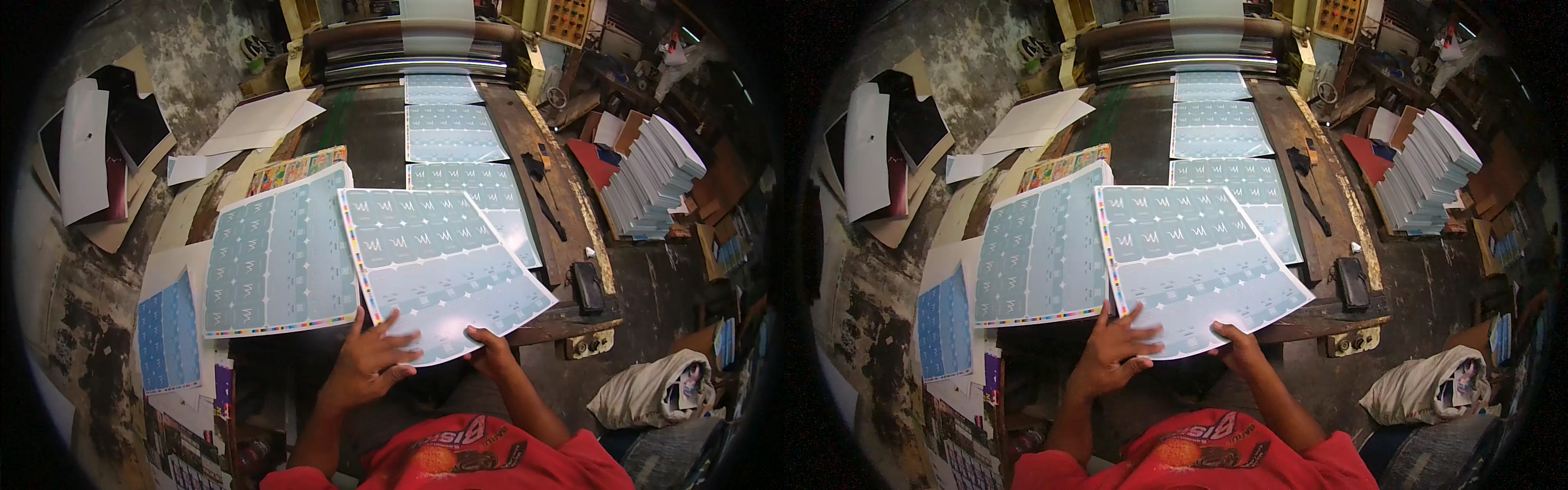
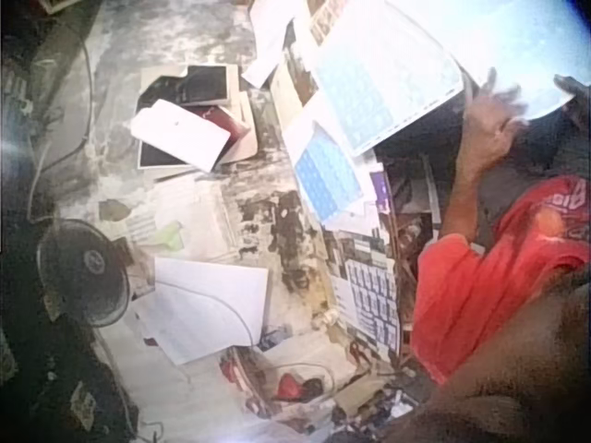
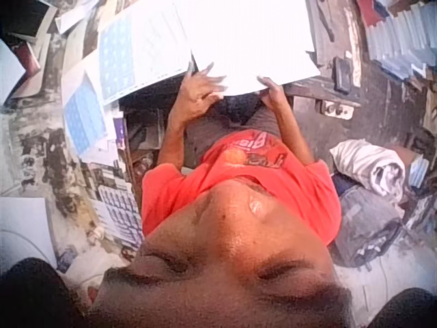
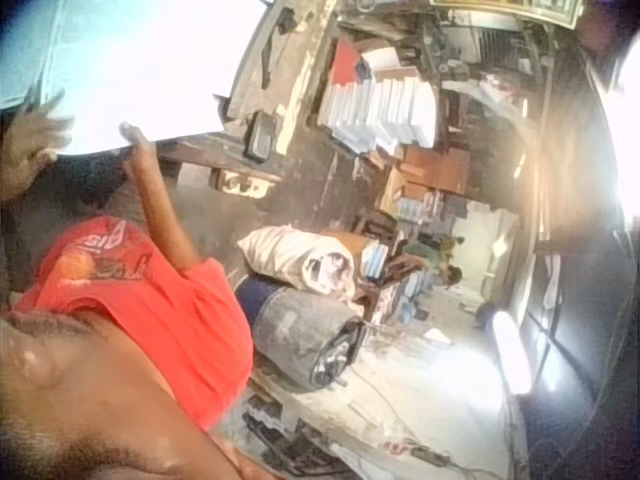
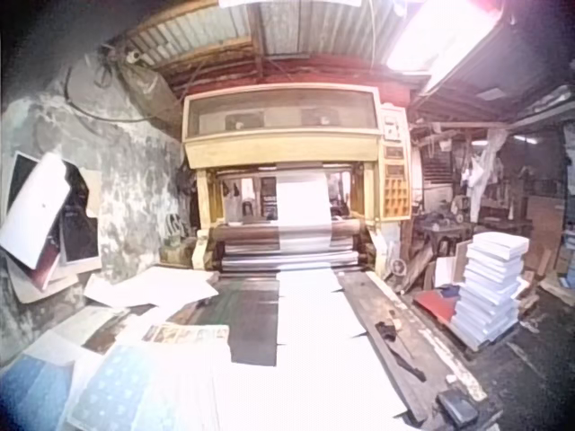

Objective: The person organizes printed sheets emerging from a press, flipping through a stack and aligning them on a work table.

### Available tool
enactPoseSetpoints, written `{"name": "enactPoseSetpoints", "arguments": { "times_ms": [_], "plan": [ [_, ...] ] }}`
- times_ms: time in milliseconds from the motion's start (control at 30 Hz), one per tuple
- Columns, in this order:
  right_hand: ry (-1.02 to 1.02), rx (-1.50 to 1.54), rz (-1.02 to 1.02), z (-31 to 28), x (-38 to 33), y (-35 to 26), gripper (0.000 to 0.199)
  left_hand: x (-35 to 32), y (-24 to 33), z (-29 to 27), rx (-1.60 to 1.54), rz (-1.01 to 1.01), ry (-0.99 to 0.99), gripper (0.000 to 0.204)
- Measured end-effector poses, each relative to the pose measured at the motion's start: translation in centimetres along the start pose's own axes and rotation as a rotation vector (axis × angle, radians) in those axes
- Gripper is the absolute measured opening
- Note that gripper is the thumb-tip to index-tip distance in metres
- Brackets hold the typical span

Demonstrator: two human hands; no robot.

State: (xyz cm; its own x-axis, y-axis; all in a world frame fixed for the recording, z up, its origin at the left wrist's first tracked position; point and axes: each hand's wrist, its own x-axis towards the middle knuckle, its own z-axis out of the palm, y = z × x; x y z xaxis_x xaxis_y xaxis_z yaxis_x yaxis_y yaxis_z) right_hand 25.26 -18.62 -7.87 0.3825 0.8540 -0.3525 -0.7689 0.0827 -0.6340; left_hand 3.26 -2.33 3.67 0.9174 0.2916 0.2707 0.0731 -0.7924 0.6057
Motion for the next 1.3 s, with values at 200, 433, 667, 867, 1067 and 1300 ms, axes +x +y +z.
{"name": "enactPoseSetpoints", "arguments": {
  "times_ms": [200,433,667,867,1067,1300],
  "plan": [
    [0.075,-0.023,0.107,-4.7,-2.5,3.6,0.036,0.8,-4.4,-2.4,0.475,-0.254,0.092,0.101],
    [0.180,-0.100,0.203,-6.4,-7.7,6.5,0.042,-0.4,-5.7,-1.8,0.479,-0.332,0.090,0.083],
    [0.139,-0.010,0.150,-5.5,-8.3,6.6,0.047,-0.5,-6.6,-1.6,0.220,-0.334,0.277,0.045],
    [0.217,0.047,0.084,-4.4,-4.5,5.3,0.053,-0.1,-6.5,-0.5,0.134,-0.448,0.467,0.033],
    [0.265,0.105,0.024,-5.3,-0.3,5.9,0.055,0.0,-5.5,0.0,0.272,-0.386,0.486,0.030],
    [0.289,0.113,-0.133,-4.5,0.6,6.9,0.048,-0.3,-4.3,-2.3,-0.744,-0.536,1.147,0.037]
  ]
}}
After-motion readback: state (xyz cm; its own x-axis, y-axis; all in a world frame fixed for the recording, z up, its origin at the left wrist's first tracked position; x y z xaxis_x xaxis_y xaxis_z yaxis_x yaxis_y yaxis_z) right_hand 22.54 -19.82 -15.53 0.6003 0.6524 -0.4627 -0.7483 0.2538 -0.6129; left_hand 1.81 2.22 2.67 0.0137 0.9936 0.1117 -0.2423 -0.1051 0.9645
